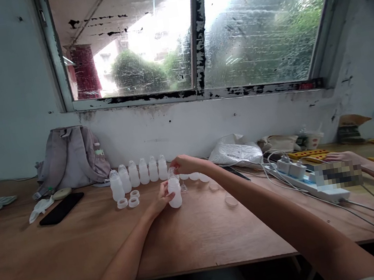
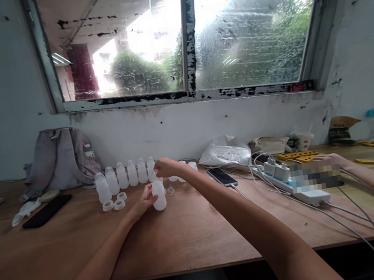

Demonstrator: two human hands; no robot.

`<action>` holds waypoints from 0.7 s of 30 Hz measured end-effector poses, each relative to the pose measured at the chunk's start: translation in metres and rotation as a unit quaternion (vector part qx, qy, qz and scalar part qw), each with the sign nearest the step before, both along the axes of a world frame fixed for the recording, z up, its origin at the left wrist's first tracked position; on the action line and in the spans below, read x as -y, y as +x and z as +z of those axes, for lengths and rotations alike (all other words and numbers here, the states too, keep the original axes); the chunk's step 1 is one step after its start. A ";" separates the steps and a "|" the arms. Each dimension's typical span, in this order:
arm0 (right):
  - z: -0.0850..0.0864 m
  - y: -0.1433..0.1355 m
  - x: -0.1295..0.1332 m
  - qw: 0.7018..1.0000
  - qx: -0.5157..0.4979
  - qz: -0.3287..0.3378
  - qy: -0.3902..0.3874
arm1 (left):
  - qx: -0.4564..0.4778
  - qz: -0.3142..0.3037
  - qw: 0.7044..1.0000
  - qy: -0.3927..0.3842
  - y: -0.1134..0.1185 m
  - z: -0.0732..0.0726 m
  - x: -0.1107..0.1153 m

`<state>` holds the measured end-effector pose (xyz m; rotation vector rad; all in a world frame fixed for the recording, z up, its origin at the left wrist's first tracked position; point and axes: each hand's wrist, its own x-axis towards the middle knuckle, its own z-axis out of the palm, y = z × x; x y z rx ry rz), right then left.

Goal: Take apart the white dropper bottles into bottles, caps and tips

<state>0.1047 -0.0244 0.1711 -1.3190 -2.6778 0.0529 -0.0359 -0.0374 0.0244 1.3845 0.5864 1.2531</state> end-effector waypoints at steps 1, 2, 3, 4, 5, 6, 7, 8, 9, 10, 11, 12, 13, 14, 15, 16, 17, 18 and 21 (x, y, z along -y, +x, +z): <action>0.000 -0.001 0.000 1.000 0.005 -0.006 -0.004 | -0.001 -0.001 1.000 0.000 0.000 0.000 0.000; -0.001 -0.001 0.000 1.000 0.007 -0.011 -0.008 | -0.003 -0.002 1.000 0.002 -0.001 0.000 0.000; -0.002 -0.002 -0.001 1.000 0.008 -0.014 -0.012 | -0.004 -0.003 1.000 0.005 -0.001 0.000 0.000; -0.003 -0.002 -0.001 1.000 0.008 -0.014 -0.016 | -0.004 -0.005 1.000 0.008 -0.001 0.000 0.000; -0.003 -0.003 -0.001 1.000 0.007 -0.013 -0.021 | -0.004 -0.008 1.000 0.010 -0.001 0.000 0.000; -0.004 -0.003 -0.002 1.000 0.006 -0.010 -0.026 | -0.004 -0.010 1.000 0.011 -0.001 0.000 0.000; -0.005 -0.003 -0.002 1.000 0.004 -0.008 -0.029 | -0.003 -0.012 1.000 0.012 -0.002 0.000 0.000; -0.006 -0.003 -0.002 0.999 0.002 -0.005 -0.032 | -0.004 -0.013 1.000 0.011 -0.002 0.000 0.000; -0.006 -0.004 -0.002 0.999 0.001 -0.003 -0.033 | -0.003 -0.012 1.000 0.011 -0.002 0.000 0.000; -0.007 -0.004 -0.002 1.000 0.001 -0.001 -0.031 | 0.000 -0.011 1.000 0.011 -0.002 0.000 0.000; -0.008 -0.005 -0.002 1.000 0.002 -0.001 -0.027 | 0.003 -0.011 1.000 0.011 -0.001 -0.001 -0.001; -0.009 -0.005 -0.002 1.000 0.008 -0.002 -0.018 | 0.007 -0.011 1.000 0.012 -0.001 -0.001 -0.001; -0.010 -0.007 -0.002 1.000 0.016 -0.006 -0.007 | 0.011 -0.009 1.000 0.013 -0.001 -0.001 -0.001; -0.011 -0.008 -0.002 1.000 0.026 -0.011 0.006 | 0.013 -0.006 1.000 0.013 -0.001 -0.002 -0.001; -0.012 -0.010 -0.002 0.999 0.034 -0.018 0.018 | 0.014 -0.003 1.000 0.013 0.000 -0.002 -0.001; -0.013 -0.011 -0.002 0.999 0.039 -0.024 0.026 | 0.015 0.001 1.000 0.013 0.000 -0.002 -0.001; -0.014 -0.013 -0.003 0.998 0.043 -0.029 0.031 | 0.016 0.004 1.000 0.013 0.001 -0.002 -0.001; -0.014 -0.014 -0.003 0.998 0.043 -0.032 0.032 | 0.018 0.006 1.000 0.013 0.001 -0.002 -0.002; -0.015 -0.014 -0.003 0.998 0.041 -0.038 0.026 | 0.024 0.012 0.999 0.018 0.003 -0.004 -0.004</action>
